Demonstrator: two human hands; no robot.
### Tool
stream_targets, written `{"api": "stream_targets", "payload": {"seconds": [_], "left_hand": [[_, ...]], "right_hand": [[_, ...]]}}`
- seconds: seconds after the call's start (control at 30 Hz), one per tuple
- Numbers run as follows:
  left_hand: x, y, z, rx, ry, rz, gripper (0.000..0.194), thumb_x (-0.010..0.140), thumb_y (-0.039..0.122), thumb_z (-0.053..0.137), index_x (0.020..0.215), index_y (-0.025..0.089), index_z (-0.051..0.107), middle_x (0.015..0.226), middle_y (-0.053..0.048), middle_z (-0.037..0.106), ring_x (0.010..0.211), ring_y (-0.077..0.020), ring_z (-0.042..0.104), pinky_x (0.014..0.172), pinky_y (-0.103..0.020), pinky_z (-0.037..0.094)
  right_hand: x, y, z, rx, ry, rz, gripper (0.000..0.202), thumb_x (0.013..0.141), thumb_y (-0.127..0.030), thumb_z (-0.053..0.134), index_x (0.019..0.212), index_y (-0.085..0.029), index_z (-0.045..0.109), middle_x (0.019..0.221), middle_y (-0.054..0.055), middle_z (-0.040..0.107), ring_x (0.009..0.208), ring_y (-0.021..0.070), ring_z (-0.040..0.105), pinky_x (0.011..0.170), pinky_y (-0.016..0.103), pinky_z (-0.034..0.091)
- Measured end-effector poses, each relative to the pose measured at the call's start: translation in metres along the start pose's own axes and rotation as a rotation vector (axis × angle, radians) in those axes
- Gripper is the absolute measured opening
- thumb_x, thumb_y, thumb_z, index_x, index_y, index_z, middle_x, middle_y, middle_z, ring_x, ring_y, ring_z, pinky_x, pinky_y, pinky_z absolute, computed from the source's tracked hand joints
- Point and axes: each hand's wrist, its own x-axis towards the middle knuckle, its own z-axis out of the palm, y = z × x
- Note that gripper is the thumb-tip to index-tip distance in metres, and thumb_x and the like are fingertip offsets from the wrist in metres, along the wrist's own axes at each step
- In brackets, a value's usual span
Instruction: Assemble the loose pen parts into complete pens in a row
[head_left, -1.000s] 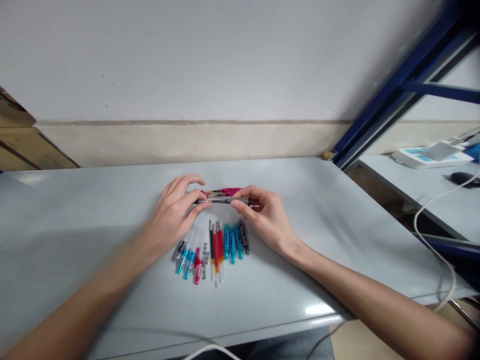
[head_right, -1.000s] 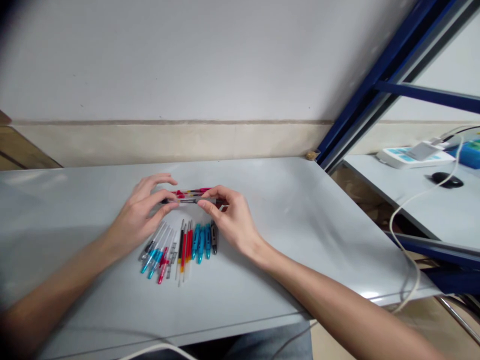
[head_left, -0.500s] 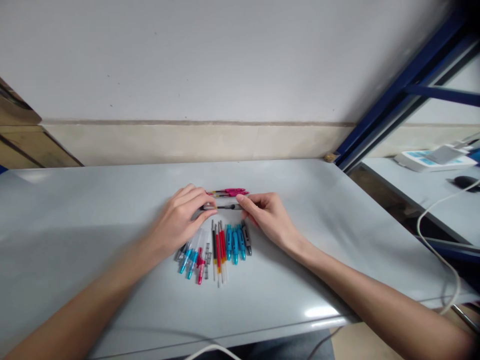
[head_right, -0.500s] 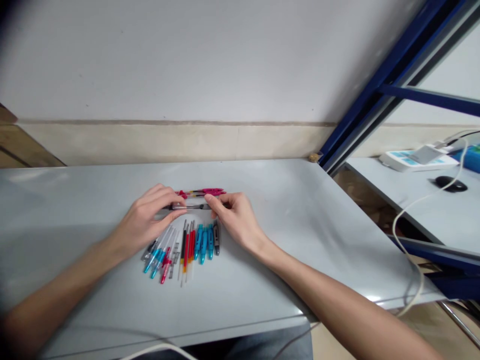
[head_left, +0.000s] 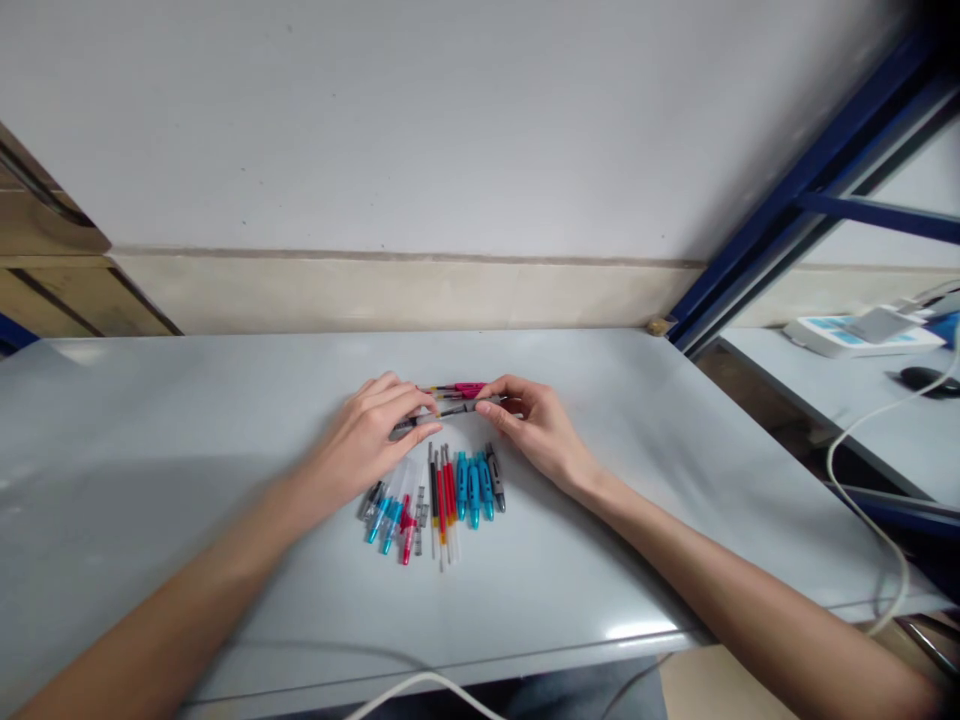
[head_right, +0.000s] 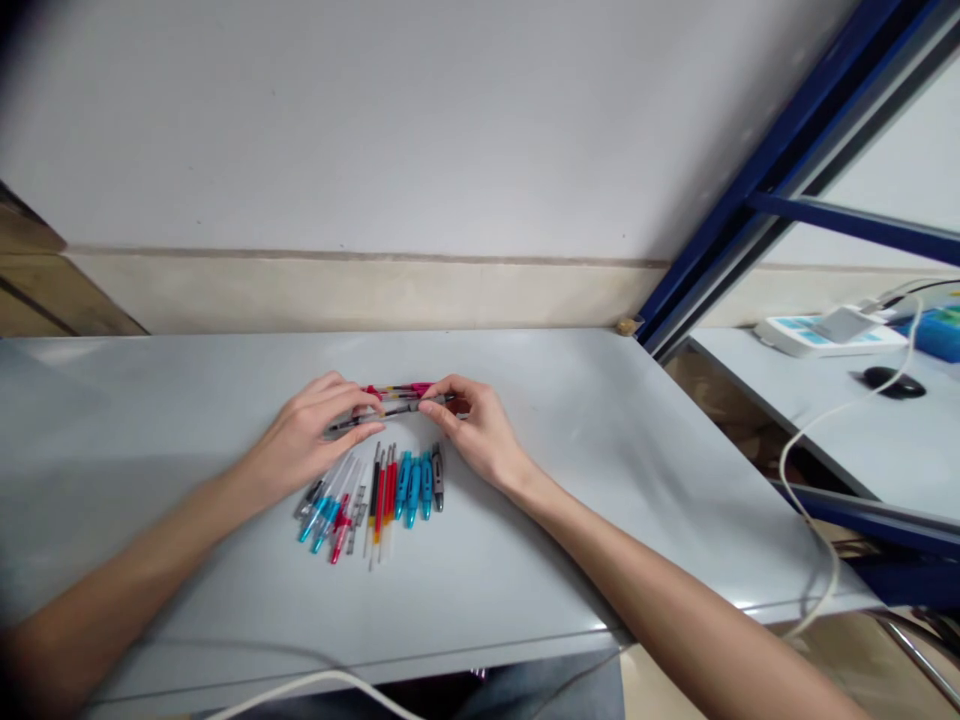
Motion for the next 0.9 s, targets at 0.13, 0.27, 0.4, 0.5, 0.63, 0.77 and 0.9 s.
{"api": "stream_targets", "payload": {"seconds": [0.13, 0.27, 0.4, 0.5, 0.63, 0.77, 0.9], "left_hand": [[0.001, -0.001, 0.000, -0.018, 0.022, -0.006, 0.016, 0.102, 0.029, 0.055, 0.096, 0.019, 0.066, 0.094, -0.005, 0.069, 0.092, -0.0202, 0.057, 0.085, -0.036, 0.047], [0.004, 0.001, -0.001, -0.002, 0.058, 0.027, 0.012, 0.099, 0.025, 0.059, 0.093, 0.018, 0.066, 0.090, -0.005, 0.069, 0.090, -0.0207, 0.057, 0.085, -0.036, 0.047], [0.005, -0.003, 0.000, 0.016, 0.039, 0.018, 0.012, 0.098, 0.028, 0.062, 0.094, 0.017, 0.066, 0.091, -0.005, 0.067, 0.091, -0.0211, 0.058, 0.084, -0.037, 0.048], [0.003, -0.010, 0.000, 0.022, 0.018, 0.014, 0.016, 0.099, 0.029, 0.058, 0.099, 0.018, 0.069, 0.094, -0.006, 0.068, 0.094, -0.0212, 0.059, 0.086, -0.038, 0.049], [0.002, -0.016, -0.001, 0.043, 0.020, 0.030, 0.021, 0.100, 0.032, 0.056, 0.099, 0.018, 0.071, 0.091, -0.006, 0.069, 0.091, -0.0212, 0.058, 0.085, -0.039, 0.049], [0.002, -0.018, -0.002, 0.085, 0.043, 0.048, 0.021, 0.100, 0.033, 0.057, 0.099, 0.018, 0.073, 0.091, -0.006, 0.070, 0.092, -0.0219, 0.056, 0.087, -0.040, 0.047], [0.001, -0.021, -0.001, 0.095, -0.001, 0.018, 0.018, 0.099, 0.032, 0.059, 0.103, 0.020, 0.073, 0.095, -0.005, 0.070, 0.096, -0.0223, 0.056, 0.089, -0.040, 0.047]], "right_hand": [[0.001, -0.001, 0.000, -0.085, -0.016, 0.026, 0.039, 0.093, -0.051, 0.063, 0.072, -0.018, 0.065, 0.062, -0.002, 0.050, 0.057, 0.0120, 0.039, 0.056, 0.028, 0.032], [0.001, 0.001, 0.002, -0.149, -0.031, 0.033, 0.056, 0.097, -0.058, 0.052, 0.058, -0.019, 0.052, 0.053, -0.005, 0.031, 0.052, 0.0107, 0.026, 0.053, 0.029, 0.023], [0.008, 0.011, 0.001, -0.200, -0.003, -0.044, 0.047, 0.096, -0.055, 0.055, 0.069, -0.017, 0.063, 0.062, -0.001, 0.052, 0.061, 0.0136, 0.042, 0.059, 0.028, 0.032], [0.013, 0.016, -0.003, -0.225, 0.000, -0.120, 0.033, 0.093, -0.047, 0.062, 0.083, -0.017, 0.070, 0.083, 0.005, 0.067, 0.074, 0.0173, 0.053, 0.069, 0.030, 0.040], [0.014, 0.015, -0.005, -0.278, -0.020, -0.121, 0.034, 0.095, -0.046, 0.059, 0.082, -0.017, 0.070, 0.079, 0.005, 0.066, 0.074, 0.0178, 0.054, 0.073, 0.031, 0.040], [0.013, 0.015, -0.003, -0.362, -0.054, -0.122, 0.049, 0.101, -0.052, 0.047, 0.071, -0.018, 0.066, 0.062, 0.001, 0.053, 0.071, 0.0184, 0.049, 0.071, 0.031, 0.038], [0.015, 0.020, -0.003, -0.382, -0.052, -0.152, 0.040, 0.100, -0.045, 0.052, 0.078, -0.018, 0.070, 0.072, 0.003, 0.061, 0.079, 0.0204, 0.053, 0.076, 0.032, 0.039]]}}
